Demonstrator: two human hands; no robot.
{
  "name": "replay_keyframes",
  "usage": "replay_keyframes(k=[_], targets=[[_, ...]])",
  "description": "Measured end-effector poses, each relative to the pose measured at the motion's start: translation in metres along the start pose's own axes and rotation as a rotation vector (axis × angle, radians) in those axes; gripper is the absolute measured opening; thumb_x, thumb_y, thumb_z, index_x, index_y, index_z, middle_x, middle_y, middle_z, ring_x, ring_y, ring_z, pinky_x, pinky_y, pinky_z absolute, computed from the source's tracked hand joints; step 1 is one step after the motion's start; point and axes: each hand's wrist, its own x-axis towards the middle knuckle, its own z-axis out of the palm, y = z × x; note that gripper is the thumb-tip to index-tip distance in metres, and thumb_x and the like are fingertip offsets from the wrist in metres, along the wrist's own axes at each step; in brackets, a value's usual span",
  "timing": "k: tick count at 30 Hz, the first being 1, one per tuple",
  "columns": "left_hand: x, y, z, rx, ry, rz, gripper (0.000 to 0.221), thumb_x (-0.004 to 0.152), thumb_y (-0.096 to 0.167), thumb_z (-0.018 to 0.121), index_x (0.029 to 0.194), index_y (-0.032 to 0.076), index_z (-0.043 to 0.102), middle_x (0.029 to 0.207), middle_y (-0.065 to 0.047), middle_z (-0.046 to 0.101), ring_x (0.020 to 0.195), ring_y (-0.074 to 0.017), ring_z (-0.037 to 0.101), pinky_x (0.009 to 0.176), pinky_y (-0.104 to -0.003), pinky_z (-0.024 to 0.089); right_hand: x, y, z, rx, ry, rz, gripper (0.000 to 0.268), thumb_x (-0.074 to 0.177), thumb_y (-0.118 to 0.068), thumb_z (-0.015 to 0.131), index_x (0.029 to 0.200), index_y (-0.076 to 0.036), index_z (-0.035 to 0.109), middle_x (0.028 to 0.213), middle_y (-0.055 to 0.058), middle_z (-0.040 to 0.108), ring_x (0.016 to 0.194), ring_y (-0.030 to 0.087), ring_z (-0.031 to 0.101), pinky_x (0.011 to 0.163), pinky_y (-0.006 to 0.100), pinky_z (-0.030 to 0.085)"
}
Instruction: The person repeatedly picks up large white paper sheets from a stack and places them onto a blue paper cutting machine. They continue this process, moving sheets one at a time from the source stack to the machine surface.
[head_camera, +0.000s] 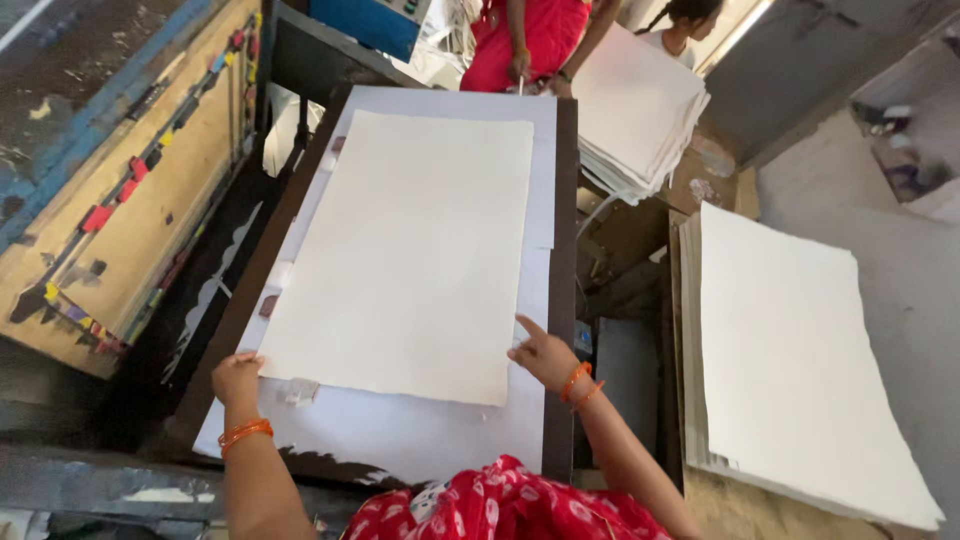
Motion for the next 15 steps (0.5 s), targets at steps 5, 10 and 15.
replay_keyframes(k=[5, 10, 15], targets=[[-0.003, -0.009, 0.014, 0.0, 0.114, 0.038, 0.024, 0.082, 0.011, 0.082, 0.105, 0.004, 0.079, 0.103, -0.015, 0.078, 0.092, -0.0256, 0.075, 0.085, -0.035, 0.057, -0.069, -0.098, -0.005, 0.155, -0.517, -0.833, 0.075, 0.097, -0.029, 0.072, 0.158, -0.006, 0.036, 0.124, 0.01, 0.073, 0.101, 0.022, 0.075, 0.094, 0.035, 0.06], [-0.034, -0.016, -0.008, 0.171, 0.308, 0.047, 0.069, 0.086, 0.009, 0.077, 0.147, -0.001, 0.046, 0.129, -0.031, 0.055, 0.113, -0.0432, 0.059, 0.097, -0.047, 0.049, -0.069, -0.023, -0.007, -0.111, -0.173, -0.859, 0.04, 0.096, -0.029, 0.076, 0.128, -0.007, 0.066, 0.136, 0.013, 0.072, 0.105, 0.025, 0.075, 0.091, 0.037, 0.06], [-0.108, -0.003, -0.081, -0.516, 0.119, 0.231, 0.071, 0.1, -0.01, 0.065, 0.159, 0.0, 0.027, 0.143, -0.016, 0.045, 0.122, -0.0204, 0.053, 0.104, -0.032, 0.051, -0.053, 0.18, -0.11, -0.097, 0.631, 0.111, 0.047, 0.091, -0.037, 0.074, 0.126, -0.007, 0.071, 0.108, 0.016, 0.076, 0.1, 0.026, 0.074, 0.085, 0.038, 0.058]])
